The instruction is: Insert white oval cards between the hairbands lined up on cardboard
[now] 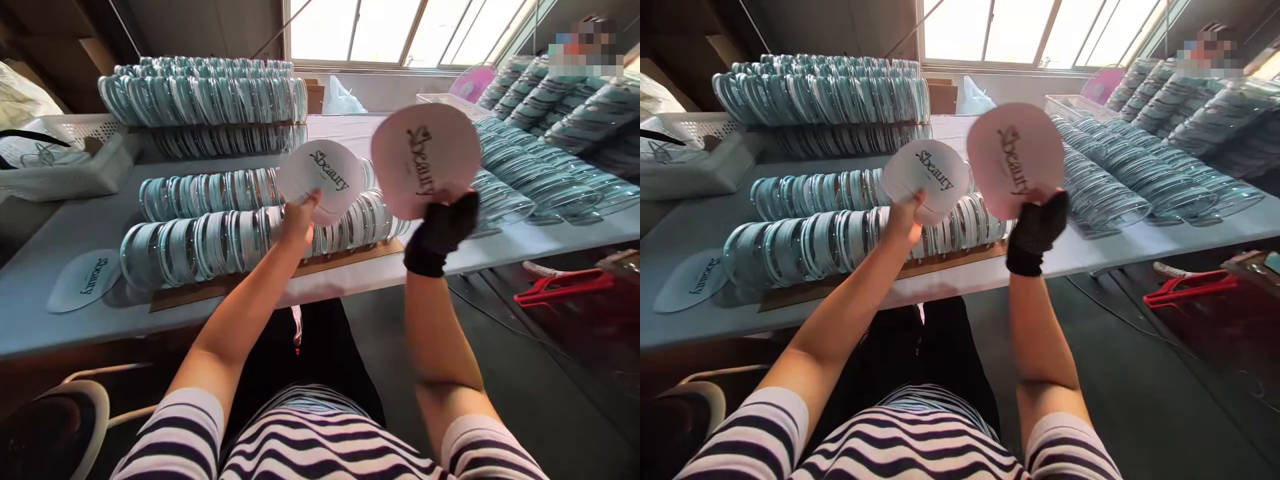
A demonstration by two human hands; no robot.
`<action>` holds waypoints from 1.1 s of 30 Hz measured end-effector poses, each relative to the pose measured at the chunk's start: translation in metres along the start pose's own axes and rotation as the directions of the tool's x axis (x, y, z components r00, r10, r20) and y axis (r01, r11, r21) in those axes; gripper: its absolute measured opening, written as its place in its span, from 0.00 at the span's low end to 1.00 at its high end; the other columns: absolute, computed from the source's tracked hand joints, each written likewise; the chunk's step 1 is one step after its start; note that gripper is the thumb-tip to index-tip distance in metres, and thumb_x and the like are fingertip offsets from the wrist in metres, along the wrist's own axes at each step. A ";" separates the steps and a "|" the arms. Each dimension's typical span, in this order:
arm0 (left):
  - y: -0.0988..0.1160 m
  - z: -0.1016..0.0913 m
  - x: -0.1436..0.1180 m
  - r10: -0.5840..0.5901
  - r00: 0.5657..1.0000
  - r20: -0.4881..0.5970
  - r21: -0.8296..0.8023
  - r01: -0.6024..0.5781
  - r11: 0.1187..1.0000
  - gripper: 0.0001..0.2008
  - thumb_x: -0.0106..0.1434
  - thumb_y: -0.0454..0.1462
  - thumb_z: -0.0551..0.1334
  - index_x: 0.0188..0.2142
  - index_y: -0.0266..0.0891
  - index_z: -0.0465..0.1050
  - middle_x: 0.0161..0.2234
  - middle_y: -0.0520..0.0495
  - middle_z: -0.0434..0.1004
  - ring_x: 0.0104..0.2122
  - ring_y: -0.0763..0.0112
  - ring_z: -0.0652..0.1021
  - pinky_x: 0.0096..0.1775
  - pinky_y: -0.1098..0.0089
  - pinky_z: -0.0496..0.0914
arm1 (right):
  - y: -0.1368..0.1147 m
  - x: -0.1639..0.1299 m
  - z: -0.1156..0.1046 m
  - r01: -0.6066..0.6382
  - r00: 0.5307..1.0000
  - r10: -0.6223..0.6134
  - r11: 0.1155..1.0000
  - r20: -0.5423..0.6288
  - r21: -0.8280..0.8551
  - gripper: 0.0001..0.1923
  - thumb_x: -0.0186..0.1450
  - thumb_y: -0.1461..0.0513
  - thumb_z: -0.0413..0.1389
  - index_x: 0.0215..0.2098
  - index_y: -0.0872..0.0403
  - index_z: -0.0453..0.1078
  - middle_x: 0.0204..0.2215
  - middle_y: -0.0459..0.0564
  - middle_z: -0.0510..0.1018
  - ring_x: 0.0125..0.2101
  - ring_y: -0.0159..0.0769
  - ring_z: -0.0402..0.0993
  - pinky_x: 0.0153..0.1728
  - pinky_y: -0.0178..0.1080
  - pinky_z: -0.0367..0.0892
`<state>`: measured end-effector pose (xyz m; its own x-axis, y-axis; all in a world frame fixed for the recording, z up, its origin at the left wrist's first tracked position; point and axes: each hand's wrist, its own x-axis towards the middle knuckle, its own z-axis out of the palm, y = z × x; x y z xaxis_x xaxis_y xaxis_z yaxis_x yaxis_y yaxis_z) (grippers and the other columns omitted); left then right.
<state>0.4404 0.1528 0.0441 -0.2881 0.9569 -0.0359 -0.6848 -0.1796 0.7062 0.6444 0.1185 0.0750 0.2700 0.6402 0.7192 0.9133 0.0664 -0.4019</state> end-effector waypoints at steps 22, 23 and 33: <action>0.009 0.005 0.043 -0.008 1.000 -0.026 -0.095 0.006 0.995 0.26 0.61 0.26 0.65 0.55 0.51 0.73 0.49 0.52 0.82 0.54 0.66 0.78 0.56 0.60 0.72 | -0.042 -0.065 0.041 0.187 0.770 -0.120 0.981 0.627 -0.042 0.22 0.71 0.53 0.45 0.55 0.55 0.69 0.33 0.53 0.82 0.33 0.42 0.77 0.31 0.36 0.59; 0.010 0.005 0.043 -0.015 0.999 -0.029 -0.093 0.013 0.996 0.26 0.61 0.26 0.64 0.55 0.51 0.73 0.49 0.52 0.82 0.54 0.66 0.78 0.56 0.61 0.72 | -0.037 -0.067 0.039 0.154 0.781 -0.104 0.988 0.616 -0.029 0.21 0.71 0.52 0.45 0.52 0.55 0.70 0.32 0.53 0.81 0.33 0.42 0.77 0.31 0.36 0.59; 0.015 0.005 0.039 -0.060 0.997 -0.044 -0.077 0.056 0.995 0.26 0.61 0.26 0.66 0.54 0.55 0.73 0.51 0.54 0.81 0.56 0.65 0.76 0.57 0.59 0.71 | -0.041 -0.071 0.055 0.216 0.720 -0.100 0.973 0.687 -0.085 0.14 0.70 0.60 0.46 0.44 0.56 0.72 0.36 0.56 0.81 0.37 0.42 0.78 0.35 0.37 0.61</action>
<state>0.4224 0.1888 0.0567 -0.2760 0.9549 -0.1093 -0.7494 -0.1426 0.6465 0.5707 0.1119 0.0095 -0.1059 0.9799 0.1689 0.9726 0.1374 -0.1874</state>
